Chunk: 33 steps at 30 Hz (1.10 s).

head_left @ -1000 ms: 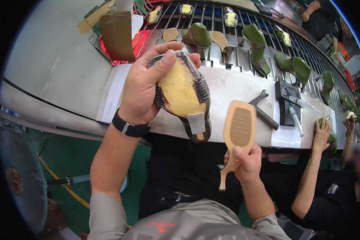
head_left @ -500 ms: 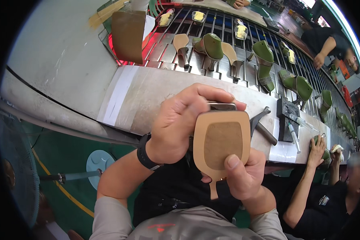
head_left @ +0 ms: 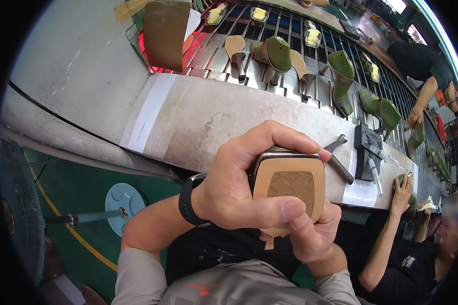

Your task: The person assembles high-heeled shoes on lasts by attaching soles to shoe uppers by hand, hammering along the edges with a hammer, and dispensing adhesive into the seams using a syringe.

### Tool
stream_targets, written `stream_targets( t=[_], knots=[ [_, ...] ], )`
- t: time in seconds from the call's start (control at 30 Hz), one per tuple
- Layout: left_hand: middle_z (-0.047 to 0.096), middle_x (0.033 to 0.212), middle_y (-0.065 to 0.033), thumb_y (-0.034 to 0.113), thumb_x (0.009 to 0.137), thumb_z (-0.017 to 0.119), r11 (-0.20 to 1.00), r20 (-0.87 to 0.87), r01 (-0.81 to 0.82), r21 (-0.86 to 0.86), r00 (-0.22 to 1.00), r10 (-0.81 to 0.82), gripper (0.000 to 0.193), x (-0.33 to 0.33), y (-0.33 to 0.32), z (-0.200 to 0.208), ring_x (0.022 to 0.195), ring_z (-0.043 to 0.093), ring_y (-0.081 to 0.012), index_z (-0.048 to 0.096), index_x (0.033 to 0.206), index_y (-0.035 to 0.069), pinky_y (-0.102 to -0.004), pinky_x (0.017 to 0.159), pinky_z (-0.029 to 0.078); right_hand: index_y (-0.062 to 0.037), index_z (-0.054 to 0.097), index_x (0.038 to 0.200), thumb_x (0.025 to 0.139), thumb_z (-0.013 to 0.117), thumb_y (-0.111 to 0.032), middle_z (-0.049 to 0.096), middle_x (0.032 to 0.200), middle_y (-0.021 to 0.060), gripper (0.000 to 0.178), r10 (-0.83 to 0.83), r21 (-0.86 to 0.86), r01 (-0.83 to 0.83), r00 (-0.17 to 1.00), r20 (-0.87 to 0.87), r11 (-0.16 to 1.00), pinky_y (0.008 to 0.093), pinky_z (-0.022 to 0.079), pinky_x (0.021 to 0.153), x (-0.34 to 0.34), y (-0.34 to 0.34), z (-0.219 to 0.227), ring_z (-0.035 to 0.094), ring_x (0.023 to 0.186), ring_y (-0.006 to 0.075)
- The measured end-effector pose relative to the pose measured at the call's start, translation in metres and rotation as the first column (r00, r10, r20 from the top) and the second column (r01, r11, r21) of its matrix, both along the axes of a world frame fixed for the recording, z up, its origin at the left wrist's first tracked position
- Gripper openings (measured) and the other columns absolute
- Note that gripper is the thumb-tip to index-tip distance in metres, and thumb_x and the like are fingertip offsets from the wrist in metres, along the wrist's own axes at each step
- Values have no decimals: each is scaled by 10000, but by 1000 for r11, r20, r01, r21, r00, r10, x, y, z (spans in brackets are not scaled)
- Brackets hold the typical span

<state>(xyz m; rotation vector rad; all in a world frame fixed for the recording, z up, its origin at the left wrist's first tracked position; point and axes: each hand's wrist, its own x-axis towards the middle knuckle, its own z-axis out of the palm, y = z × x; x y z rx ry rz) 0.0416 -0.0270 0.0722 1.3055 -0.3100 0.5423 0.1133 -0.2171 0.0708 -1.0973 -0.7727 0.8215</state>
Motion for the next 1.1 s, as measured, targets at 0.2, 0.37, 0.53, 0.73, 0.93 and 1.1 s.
stream_targets(
  t=[0.2,0.37,0.53,0.73,0.93,1.1],
  knots=[
    [654,1324,-325,326,854,878,998,18,1,68,1000,-2,690,-4,3,2,1229,680,-340,531,1327,-38,-469,1032,569,110,751,997,1057,598,-111,788,878,198,275,-25,-13,25,1000,-1,1000,321,633,612,-4,1,3,780,734,228],
    [632,1340,-362,457,1039,575,987,-57,47,-153,997,-56,586,-6,-2,8,1243,670,-381,545,1318,-58,-493,1076,537,108,758,963,1042,598,-83,789,843,190,262,-23,-49,23,1000,8,999,303,624,610,-3,1,3,777,716,209],
    [630,1342,-375,412,1082,399,993,-122,-9,-118,993,-6,557,-17,-3,18,1239,670,-387,583,1272,-78,-490,1073,536,99,765,929,1014,614,-43,787,797,173,224,-15,-78,20,998,63,997,285,615,603,-10,4,8,773,698,190],
    [681,1278,-345,319,1071,503,996,-288,-70,-63,956,49,428,-30,0,40,1183,704,-322,623,1204,-69,-428,1025,563,50,786,910,988,659,-33,788,762,118,171,-1,-106,12,995,102,994,265,571,546,-12,5,2,735,617,131],
    [773,1046,-262,88,956,727,969,-412,-165,184,882,228,172,-41,4,67,997,766,-254,612,1035,-12,-367,915,600,19,764,826,967,718,-58,727,656,74,166,35,-44,-26,973,230,999,281,509,487,-24,13,2,656,508,125],
    [773,1031,-227,207,979,717,915,-413,-218,339,839,353,265,-15,25,71,1023,759,-233,559,1046,6,-340,902,595,42,753,1002,966,757,-125,704,688,49,171,150,-196,-93,942,300,976,283,515,545,-7,13,-2,667,579,109]
  ],
)
